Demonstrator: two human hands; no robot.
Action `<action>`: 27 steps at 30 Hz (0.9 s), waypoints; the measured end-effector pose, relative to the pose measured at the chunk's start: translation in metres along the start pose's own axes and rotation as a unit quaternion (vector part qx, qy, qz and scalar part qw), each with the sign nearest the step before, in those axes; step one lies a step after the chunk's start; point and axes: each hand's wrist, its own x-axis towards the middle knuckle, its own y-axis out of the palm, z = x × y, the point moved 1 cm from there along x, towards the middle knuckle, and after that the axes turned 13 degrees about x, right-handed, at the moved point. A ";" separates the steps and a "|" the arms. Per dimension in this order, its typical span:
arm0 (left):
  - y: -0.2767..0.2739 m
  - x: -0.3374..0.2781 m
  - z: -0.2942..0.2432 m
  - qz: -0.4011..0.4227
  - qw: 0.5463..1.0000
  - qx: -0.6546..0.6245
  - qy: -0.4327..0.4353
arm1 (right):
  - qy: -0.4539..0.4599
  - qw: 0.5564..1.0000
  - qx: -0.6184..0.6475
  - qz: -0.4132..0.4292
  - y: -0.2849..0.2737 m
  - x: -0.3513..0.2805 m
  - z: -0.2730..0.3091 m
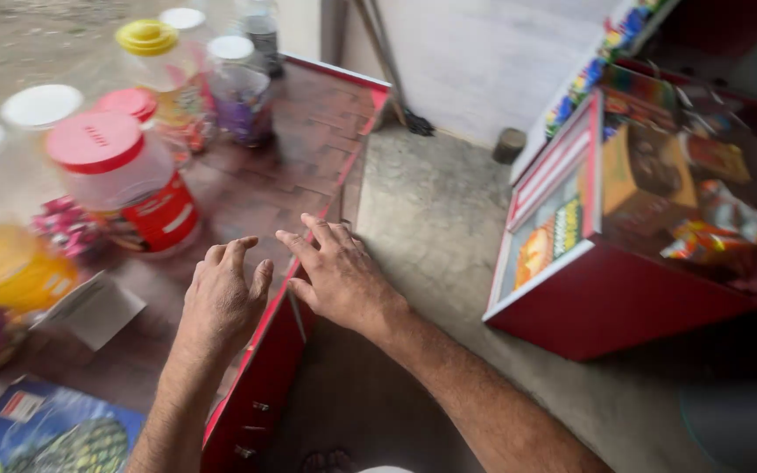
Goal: Organize snacks, notebooks, and small retail items on a shelf and in a drawer.
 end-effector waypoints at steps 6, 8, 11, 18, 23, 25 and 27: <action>0.041 0.011 -0.064 0.023 0.990 -0.034 0.137 | 0.153 0.986 -0.003 -0.065 -0.042 -0.059 -0.033; 0.056 0.014 -0.078 0.029 0.984 -0.050 0.170 | 0.175 0.980 -0.021 -0.092 -0.046 -0.074 -0.045; 0.065 0.013 -0.097 0.054 0.975 -0.057 0.206 | 0.202 0.970 -0.045 -0.127 -0.048 -0.095 -0.050; 0.082 0.005 -0.140 0.141 0.958 -0.057 0.242 | 0.251 0.955 -0.052 -0.148 -0.051 -0.138 -0.059; 0.105 -0.002 -0.172 0.184 0.944 -0.048 0.269 | 0.265 0.947 -0.045 -0.177 -0.065 -0.163 -0.077; 0.115 -0.010 -0.188 0.198 0.941 -0.040 0.273 | 0.274 0.944 -0.032 -0.181 -0.071 -0.180 -0.087; 0.123 -0.010 -0.208 0.172 0.941 -0.059 0.284 | 0.259 0.946 -0.051 -0.188 -0.081 -0.192 -0.104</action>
